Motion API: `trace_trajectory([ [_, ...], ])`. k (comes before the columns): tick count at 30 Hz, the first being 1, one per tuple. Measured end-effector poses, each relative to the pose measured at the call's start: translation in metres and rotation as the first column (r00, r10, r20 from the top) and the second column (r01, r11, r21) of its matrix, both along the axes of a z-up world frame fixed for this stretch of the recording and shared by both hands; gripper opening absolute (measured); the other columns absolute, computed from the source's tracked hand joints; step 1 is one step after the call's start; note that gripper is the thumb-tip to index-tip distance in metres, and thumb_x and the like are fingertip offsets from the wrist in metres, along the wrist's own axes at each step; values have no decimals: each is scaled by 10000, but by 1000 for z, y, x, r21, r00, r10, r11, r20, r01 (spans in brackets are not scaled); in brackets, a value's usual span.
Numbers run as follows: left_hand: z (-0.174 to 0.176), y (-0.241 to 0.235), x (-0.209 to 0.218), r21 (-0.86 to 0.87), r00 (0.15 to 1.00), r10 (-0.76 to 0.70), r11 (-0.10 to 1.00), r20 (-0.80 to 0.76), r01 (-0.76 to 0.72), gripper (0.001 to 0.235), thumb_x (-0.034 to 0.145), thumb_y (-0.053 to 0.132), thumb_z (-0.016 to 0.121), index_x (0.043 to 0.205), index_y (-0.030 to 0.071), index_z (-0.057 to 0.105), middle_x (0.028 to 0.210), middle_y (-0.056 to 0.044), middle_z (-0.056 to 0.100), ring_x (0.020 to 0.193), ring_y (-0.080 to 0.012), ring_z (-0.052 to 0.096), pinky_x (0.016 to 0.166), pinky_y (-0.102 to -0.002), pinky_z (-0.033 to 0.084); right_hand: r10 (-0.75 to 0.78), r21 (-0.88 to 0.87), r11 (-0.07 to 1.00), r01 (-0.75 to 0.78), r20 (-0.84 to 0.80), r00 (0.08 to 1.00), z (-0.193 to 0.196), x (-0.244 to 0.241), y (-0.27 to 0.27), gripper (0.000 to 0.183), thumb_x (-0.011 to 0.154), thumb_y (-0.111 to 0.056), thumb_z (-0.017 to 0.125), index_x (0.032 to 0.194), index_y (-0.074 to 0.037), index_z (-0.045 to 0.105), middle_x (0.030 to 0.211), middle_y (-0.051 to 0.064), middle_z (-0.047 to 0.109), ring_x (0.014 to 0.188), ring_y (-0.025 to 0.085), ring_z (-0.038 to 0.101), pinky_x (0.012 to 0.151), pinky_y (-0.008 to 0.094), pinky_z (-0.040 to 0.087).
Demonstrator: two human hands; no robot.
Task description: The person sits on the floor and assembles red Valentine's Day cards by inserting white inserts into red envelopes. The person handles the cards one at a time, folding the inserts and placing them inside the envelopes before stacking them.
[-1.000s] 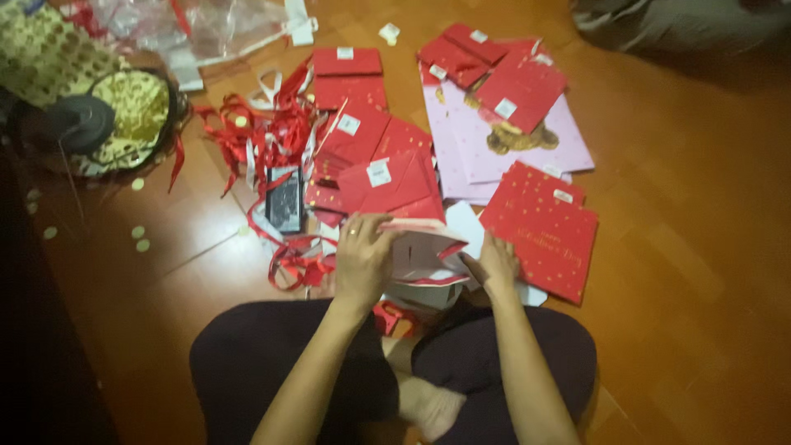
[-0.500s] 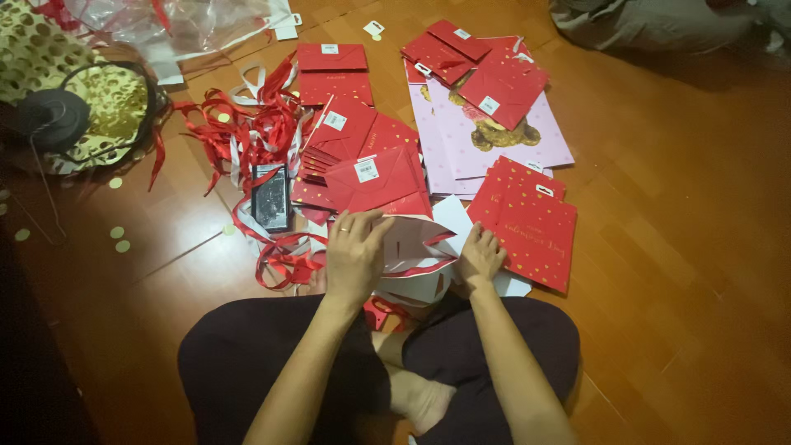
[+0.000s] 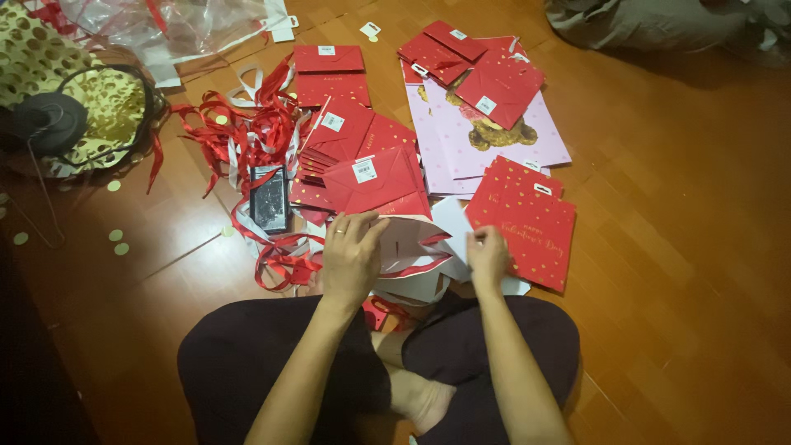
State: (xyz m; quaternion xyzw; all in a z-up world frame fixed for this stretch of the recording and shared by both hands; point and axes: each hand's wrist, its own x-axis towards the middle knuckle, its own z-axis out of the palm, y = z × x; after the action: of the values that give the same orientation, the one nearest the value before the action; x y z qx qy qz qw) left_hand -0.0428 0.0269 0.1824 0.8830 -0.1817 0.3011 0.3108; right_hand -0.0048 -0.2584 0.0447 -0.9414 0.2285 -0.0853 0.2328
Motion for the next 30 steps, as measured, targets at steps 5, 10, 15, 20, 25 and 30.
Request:
trace_trajectory([
  [5, -2, 2, -2, -16, 1000, -2, 1000, -15, 2, 297, 844, 5, 667, 1132, 58, 719, 1158, -110, 668, 1113, -322, 621, 1076, -515, 466, -162, 385, 922, -44, 485, 860, 36, -17, 4, 162, 1021, -168, 679, 1015, -32, 590, 921, 75, 649, 809, 151, 599, 742, 291, 496],
  [10, -3, 0, 4, -2, 999, -22, 1000, -26, 22, 338, 854, -5, 644, 1181, 57, 703, 1184, -109, 662, 1142, -297, 624, 1117, -517, 436, -297, 519, 754, -403, 816, 495, 104, -45, 31, 200, 1115, -80, 620, 1198, -51, 440, 987, 4, 555, 872, 89, 500, 778, 251, 435],
  [15, -4, -4, 0, 26, 1000, 7, 1000, -27, -6, 331, 851, 14, 661, 1173, 71, 709, 1204, -55, 671, 1142, -274, 609, 1165, -553, 375, -292, 627, 488, -607, 773, 564, 123, -58, 92, 322, 1019, -48, 610, 1301, -47, 454, 1095, 27, 604, 970, 99, 583, 867, 230, 498],
  [20, -3, 9, 0, -11, 995, 49, 999, -88, -50, 416, 757, 157, 752, 1162, 72, 711, 1232, -78, 651, 1165, -309, 588, 1137, -611, 329, -135, 590, 640, -492, 716, 685, 117, -54, 128, 180, 1056, -16, 588, 1236, -9, 586, 1080, 57, 713, 1011, 114, 679, 906, 231, 534],
  [25, -12, 17, 7, -16, 967, 215, 976, -134, -219, 317, 840, 110, 747, 1156, 107, 726, 1360, -141, 605, 1242, -347, 566, 1134, -564, 355, 386, 18, 833, -554, 698, 603, 128, -61, 116, 210, 1007, 44, 599, 1183, -48, 669, 1121, 97, 772, 1011, 192, 757, 845, 285, 622],
  [30, -9, 21, 10, -127, 955, 211, 962, -210, -241, 408, 799, 150, 783, 1192, 81, 699, 1479, -211, 505, 1206, -392, 586, 963, -482, 495, 633, -342, 774, -533, 427, 646, 149, -66, 101, 217, 850, -16, 713, 1055, -88, 698, 854, 116, 724, 844, 299, 726, 758, 412, 583],
])
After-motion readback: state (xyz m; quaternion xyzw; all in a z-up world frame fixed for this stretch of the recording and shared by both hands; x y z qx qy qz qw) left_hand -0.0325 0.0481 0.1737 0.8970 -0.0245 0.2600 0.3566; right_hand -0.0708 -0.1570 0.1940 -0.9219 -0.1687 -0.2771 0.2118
